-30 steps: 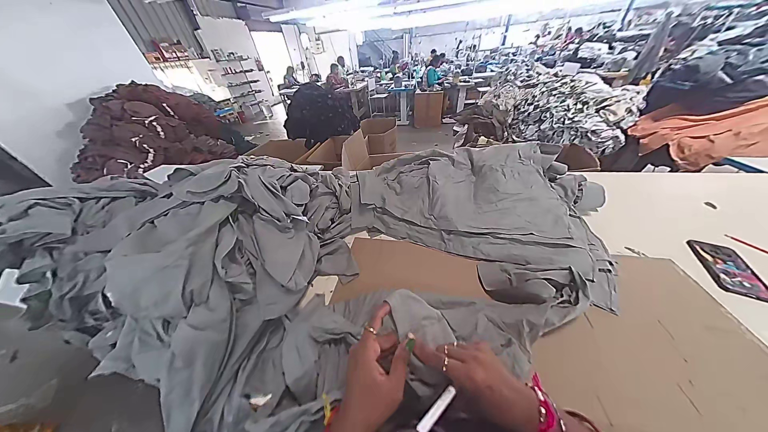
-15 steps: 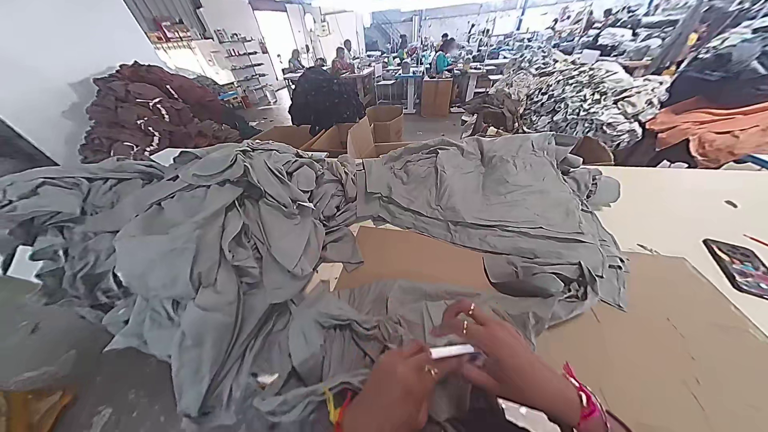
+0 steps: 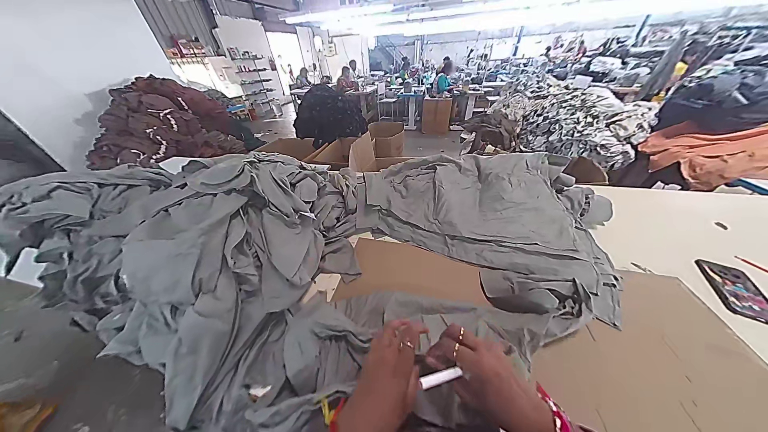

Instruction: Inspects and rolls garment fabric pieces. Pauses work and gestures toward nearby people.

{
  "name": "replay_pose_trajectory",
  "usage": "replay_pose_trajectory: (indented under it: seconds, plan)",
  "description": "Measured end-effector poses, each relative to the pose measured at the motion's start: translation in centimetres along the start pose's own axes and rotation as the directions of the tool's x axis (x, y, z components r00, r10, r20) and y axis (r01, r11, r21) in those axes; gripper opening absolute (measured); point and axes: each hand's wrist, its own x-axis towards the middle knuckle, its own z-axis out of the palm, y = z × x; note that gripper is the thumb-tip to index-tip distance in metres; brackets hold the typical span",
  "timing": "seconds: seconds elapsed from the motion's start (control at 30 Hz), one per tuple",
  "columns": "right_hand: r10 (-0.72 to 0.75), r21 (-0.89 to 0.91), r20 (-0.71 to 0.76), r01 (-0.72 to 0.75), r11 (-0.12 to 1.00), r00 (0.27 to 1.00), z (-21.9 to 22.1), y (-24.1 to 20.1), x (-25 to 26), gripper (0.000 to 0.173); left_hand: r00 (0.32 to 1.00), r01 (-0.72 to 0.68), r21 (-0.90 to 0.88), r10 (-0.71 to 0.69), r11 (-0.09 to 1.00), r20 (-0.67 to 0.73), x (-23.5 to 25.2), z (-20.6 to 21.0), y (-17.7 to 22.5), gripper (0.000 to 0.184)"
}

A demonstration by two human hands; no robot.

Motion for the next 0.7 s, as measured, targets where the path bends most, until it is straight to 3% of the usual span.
replay_pose_trajectory:
  seconds: [0.1,0.17,0.3,0.4,0.57,0.7]
  plan:
    - [0.016,0.172,-0.044,-0.009,0.985,0.999,0.1,-0.3,0.0,0.013,0.992,-0.097,-0.204,0.076,0.974,-0.105,0.2,0.6,0.2,0.035]
    - [0.054,0.291,-0.076,-0.03,0.956,0.996,-0.5,-0.3,0.3,0.024,0.979,-0.118,-0.292,0.063,0.949,-0.193,0.2,0.9,0.4,0.023]
    - [0.144,0.328,-0.237,-0.06,0.943,0.961,-2.8,0.7,1.3,0.035,0.957,-0.156,-0.331,0.059,0.931,-0.285,0.2,0.9,0.3,0.007]
    - [0.115,0.36,-0.226,-0.027,0.932,0.967,-4.1,0.3,1.4,0.036,0.949,-0.227,-0.307,0.139,0.924,-0.283,0.0,1.0,0.1,0.009]
    - [-0.04,0.246,-0.053,0.051,0.968,0.998,-4.7,-1.9,0.9,0.037,0.936,-0.295,-0.3,0.212,0.907,-0.28,0.0,0.9,0.2,0.02]
    - [-0.041,0.432,-0.116,0.088,0.898,0.992,-5.2,-2.0,1.0,0.025,0.935,-0.286,-0.308,0.193,0.907,-0.299,-0.1,0.7,0.2,0.024]
